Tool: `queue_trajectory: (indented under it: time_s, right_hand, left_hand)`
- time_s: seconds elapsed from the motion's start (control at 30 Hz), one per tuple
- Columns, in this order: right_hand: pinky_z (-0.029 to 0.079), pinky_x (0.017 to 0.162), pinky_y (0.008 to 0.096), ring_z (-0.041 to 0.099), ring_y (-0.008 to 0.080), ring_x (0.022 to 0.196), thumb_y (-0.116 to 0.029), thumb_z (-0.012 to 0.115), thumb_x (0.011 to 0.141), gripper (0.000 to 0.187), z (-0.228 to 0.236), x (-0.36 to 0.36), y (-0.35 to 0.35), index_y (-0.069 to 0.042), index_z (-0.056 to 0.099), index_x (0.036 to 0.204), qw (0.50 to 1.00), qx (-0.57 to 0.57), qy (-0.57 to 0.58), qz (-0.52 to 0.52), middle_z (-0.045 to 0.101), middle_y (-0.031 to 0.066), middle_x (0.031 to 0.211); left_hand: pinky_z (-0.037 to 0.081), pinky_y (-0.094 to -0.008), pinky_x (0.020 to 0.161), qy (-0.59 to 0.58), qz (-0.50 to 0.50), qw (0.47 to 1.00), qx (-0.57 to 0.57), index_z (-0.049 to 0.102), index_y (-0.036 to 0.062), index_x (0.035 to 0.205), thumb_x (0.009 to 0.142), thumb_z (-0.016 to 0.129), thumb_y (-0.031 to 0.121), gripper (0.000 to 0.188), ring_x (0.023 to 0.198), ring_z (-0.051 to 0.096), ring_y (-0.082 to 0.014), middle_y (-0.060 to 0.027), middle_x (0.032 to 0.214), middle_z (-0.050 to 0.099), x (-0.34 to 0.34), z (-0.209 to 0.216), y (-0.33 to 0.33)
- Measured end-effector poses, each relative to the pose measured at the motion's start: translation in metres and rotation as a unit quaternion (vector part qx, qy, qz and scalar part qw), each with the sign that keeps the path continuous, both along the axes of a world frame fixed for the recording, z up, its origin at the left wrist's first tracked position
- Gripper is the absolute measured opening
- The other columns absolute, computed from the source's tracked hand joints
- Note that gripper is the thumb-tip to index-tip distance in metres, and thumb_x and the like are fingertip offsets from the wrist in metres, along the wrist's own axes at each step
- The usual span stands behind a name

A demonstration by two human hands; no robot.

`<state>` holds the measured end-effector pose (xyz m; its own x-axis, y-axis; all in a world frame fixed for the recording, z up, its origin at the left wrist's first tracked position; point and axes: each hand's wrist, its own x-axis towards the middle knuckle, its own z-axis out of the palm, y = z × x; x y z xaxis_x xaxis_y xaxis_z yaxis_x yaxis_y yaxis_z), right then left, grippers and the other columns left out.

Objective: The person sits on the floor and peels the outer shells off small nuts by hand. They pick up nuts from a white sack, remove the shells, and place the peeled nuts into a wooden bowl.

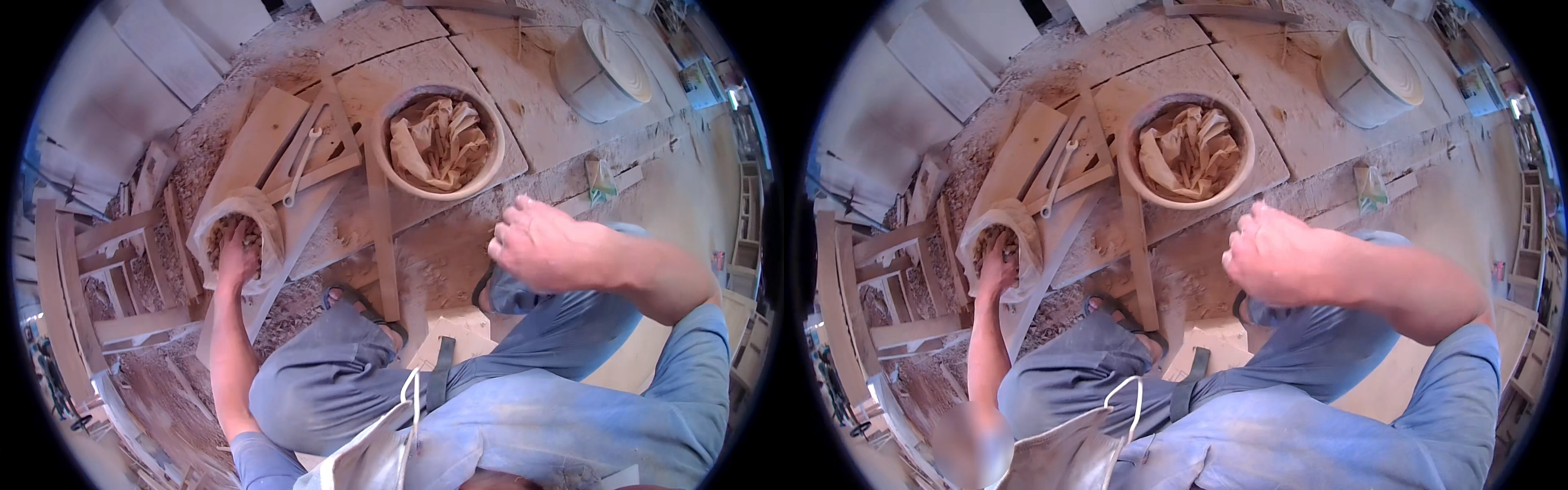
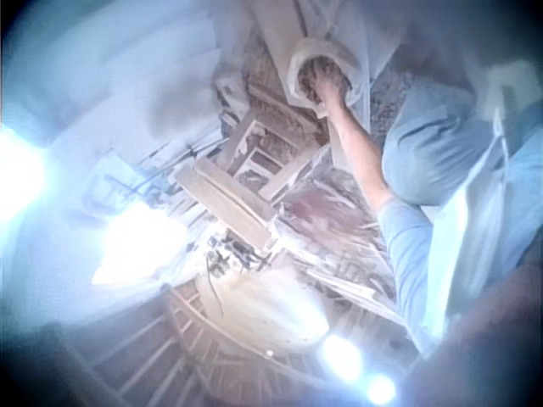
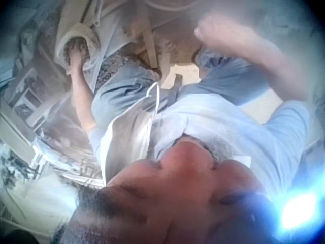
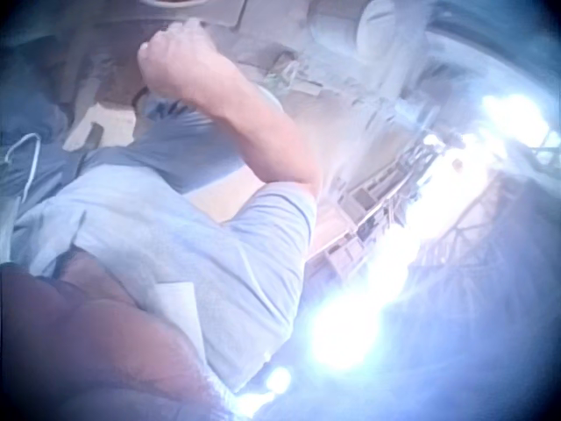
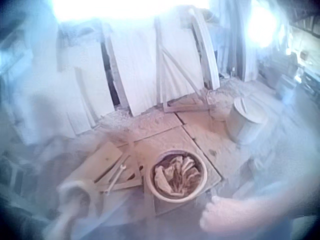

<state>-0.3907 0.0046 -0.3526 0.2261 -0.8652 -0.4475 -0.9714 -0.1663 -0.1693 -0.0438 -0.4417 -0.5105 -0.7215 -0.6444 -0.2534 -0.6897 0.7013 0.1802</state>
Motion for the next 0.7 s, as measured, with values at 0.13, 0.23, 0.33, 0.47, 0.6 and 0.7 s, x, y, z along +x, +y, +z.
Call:
queue_trajectory:
  time_s: [0.13,0.23,0.33,0.47,0.6,0.7]
  right_hand:
    - [0.047,0.089,0.0428,0.064,0.0297,0.089,-0.017,0.060,0.083,0.019,0.008,-0.036,0.001,-0.005,0.063,0.098,0.987,0.109,-0.113,0.027,0.064,0.0112,0.089]
    - [0.047,0.090,0.0422,0.063,0.0286,0.092,-0.015,0.062,0.082,0.022,0.013,-0.040,-0.003,-0.006,0.062,0.101,0.990,0.091,-0.112,0.001,0.064,0.0110,0.089]
    - [0.047,0.089,0.0413,0.063,0.0290,0.093,-0.011,0.063,0.079,0.025,0.012,-0.045,-0.004,-0.004,0.063,0.103,0.994,0.052,-0.088,-0.032,0.064,0.0117,0.090]
    - [0.047,0.087,0.0401,0.064,0.0299,0.091,-0.009,0.062,0.078,0.026,0.012,-0.042,-0.005,-0.003,0.065,0.103,0.997,0.017,-0.059,-0.047,0.065,0.0122,0.089]
    - [0.047,0.088,0.0406,0.064,0.0303,0.092,-0.008,0.061,0.079,0.025,0.006,-0.033,0.008,-0.005,0.065,0.104,0.996,0.014,-0.045,-0.074,0.066,0.0123,0.090]
    - [0.047,0.088,0.0412,0.065,0.0308,0.093,-0.009,0.061,0.081,0.024,0.001,-0.028,0.017,-0.006,0.066,0.104,0.994,0.015,-0.048,-0.093,0.066,0.0129,0.091]
  left_hand:
    - [0.025,-0.0549,0.118,0.038,-0.082,0.994,-0.066,0.052,0.0074,0.141,0.084,0.065,0.024,0.061,0.139,0.038,-0.0456,-0.0262,0.146,0.047,-0.046,-0.045,0.012]
    - [0.028,-0.0560,0.115,0.000,-0.069,0.993,-0.100,0.055,0.0072,0.135,0.082,0.066,0.023,0.056,0.132,0.044,-0.0454,-0.0249,0.139,0.051,-0.057,-0.039,0.015]
    - [0.045,-0.0530,0.102,0.023,-0.036,0.992,-0.120,0.060,0.0113,0.128,0.083,0.062,0.017,0.045,0.124,0.050,-0.0432,-0.0213,0.133,0.054,-0.063,-0.035,0.027]
    - [0.047,-0.0505,0.100,0.022,0.008,0.991,-0.134,0.063,0.0124,0.125,0.086,0.060,0.015,0.039,0.125,0.051,-0.0404,-0.0189,0.132,0.057,-0.053,-0.031,0.036]
    - [0.050,-0.0532,0.094,0.050,0.134,0.985,-0.094,0.061,0.0083,0.124,0.093,0.056,0.016,0.033,0.110,0.061,-0.0450,-0.0236,0.121,0.060,-0.051,-0.017,0.032]
    - [0.051,-0.0499,0.091,0.193,0.236,0.947,-0.101,0.060,0.0046,0.124,0.096,0.055,0.017,0.031,0.105,0.064,-0.0421,-0.0220,0.102,0.066,-0.044,-0.026,0.011]
